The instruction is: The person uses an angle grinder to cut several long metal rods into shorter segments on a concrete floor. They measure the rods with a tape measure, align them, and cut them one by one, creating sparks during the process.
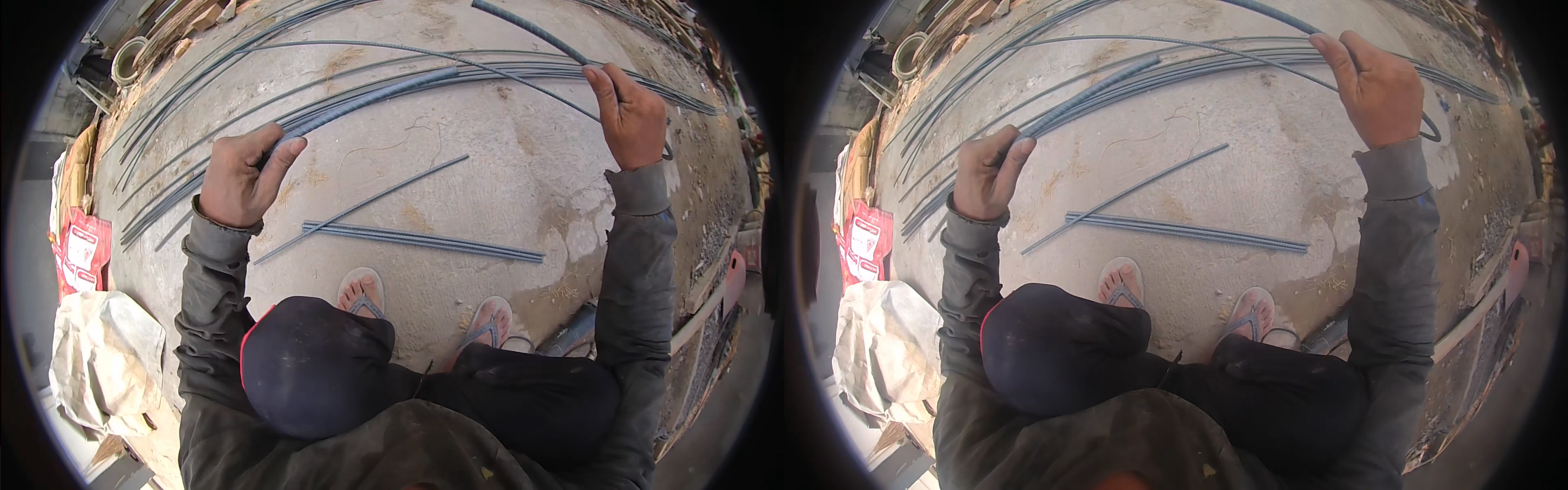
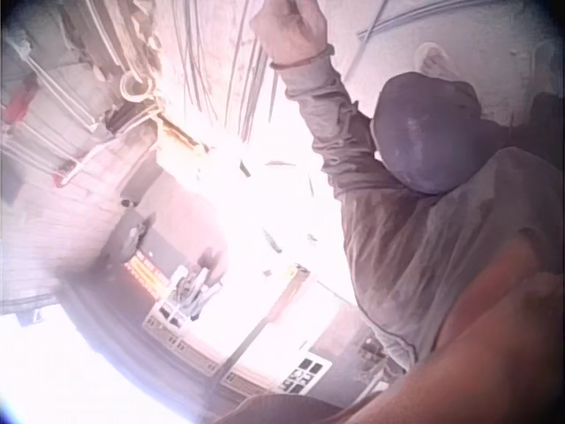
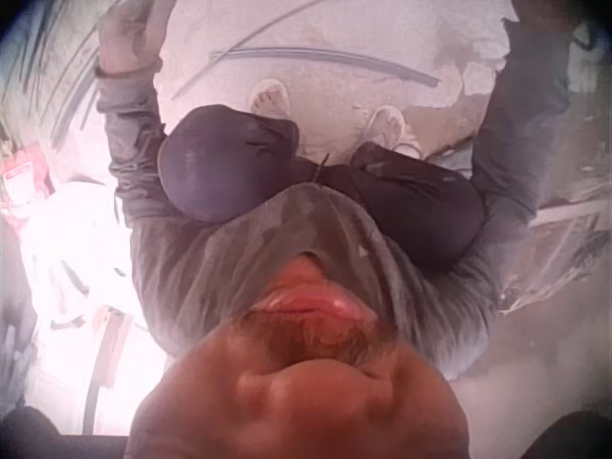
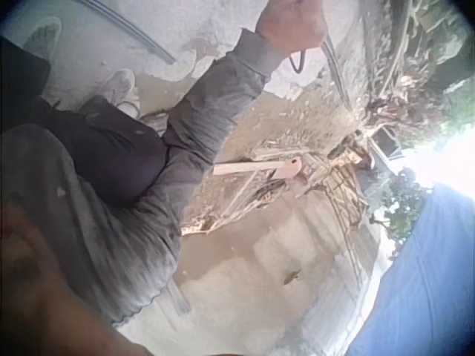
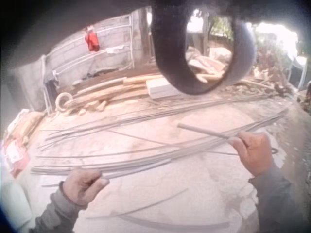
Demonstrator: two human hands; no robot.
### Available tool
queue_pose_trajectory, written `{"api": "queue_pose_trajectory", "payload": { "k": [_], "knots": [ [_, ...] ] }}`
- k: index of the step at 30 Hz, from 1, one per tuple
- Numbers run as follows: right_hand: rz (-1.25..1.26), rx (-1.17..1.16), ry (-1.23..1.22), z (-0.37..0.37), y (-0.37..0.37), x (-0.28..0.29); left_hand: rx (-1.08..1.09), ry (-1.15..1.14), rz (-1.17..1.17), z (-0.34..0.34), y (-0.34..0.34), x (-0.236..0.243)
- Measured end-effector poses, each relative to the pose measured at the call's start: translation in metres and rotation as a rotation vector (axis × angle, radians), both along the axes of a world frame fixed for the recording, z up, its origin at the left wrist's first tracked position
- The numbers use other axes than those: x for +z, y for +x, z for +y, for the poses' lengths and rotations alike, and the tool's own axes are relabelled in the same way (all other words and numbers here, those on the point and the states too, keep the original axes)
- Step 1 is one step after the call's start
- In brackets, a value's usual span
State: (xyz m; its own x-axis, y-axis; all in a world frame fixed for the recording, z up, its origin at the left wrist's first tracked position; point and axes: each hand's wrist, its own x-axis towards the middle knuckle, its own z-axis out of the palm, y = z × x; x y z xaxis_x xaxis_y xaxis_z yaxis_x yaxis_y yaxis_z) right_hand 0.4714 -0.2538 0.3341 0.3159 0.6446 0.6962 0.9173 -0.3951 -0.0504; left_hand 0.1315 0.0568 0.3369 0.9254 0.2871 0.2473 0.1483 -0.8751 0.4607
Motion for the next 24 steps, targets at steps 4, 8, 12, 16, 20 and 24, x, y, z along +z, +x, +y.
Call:
{"api": "queue_pose_trajectory", "payload": {
  "k": [4, 8, 12, 16, 20, 24],
  "knots": [
    [0.19, -0.173, -0.005, -0.031, 0.039, -0.013, -0.18, 0.295, 0.168, 0.019, -0.019, -0.047],
    [0.364, -0.271, -0.02, -0.049, 0.031, -0.054, -0.103, 0.144, 0.131, -0.016, 0.009, -0.124],
    [0.394, -0.287, -0.021, -0.058, 0.019, -0.06, 0.017, -0.076, 0.263, -0.062, 0.063, -0.215],
    [0.42, -0.219, 0.004, -0.053, 0.016, -0.056, -0.063, 0.213, 0.414, -0.084, 0.045, -0.281],
    [0.294, -0.191, 0.034, -0.055, 0.019, -0.023, -0.007, 0.194, 0.137, -0.055, 0.026, -0.281],
    [0.213, -0.035, 0.016, -0.056, 0.032, 0.034, 0.18, 0.412, -0.065, 0.017, 0.053, -0.22]
  ]
}}
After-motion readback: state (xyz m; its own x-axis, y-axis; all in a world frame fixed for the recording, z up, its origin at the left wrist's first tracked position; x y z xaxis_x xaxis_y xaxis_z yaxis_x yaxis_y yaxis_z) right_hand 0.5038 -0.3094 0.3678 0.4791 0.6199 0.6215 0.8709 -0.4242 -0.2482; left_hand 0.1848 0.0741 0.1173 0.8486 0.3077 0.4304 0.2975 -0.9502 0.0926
